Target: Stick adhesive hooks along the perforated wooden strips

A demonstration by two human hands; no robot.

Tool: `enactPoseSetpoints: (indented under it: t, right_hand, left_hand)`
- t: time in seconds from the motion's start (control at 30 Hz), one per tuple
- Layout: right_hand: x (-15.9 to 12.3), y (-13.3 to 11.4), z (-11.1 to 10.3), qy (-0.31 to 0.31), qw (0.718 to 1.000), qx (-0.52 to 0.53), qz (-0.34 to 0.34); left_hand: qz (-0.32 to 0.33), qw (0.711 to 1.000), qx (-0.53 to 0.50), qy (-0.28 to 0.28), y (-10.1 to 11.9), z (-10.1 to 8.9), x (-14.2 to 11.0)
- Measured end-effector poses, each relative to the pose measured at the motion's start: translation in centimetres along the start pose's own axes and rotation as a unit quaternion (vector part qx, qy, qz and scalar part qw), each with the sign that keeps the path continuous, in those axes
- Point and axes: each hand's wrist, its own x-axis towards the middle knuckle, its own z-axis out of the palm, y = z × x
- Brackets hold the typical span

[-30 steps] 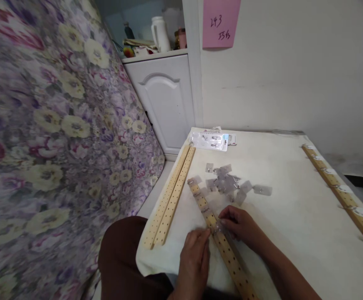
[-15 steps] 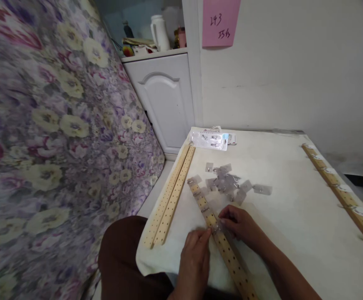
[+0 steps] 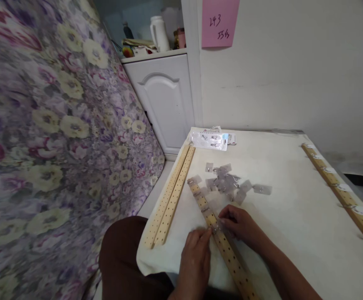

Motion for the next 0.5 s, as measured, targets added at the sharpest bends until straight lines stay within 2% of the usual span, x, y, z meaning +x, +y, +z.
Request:
enactPoseSetpoints:
  t: [0.5]
  right_hand:
    - [0.06,0.40,0.14,0.029,0.997,-0.070,-0.032]
  left_hand:
    - [0.017,0.999,0.027,0.007,-0.07,0.21,0.23]
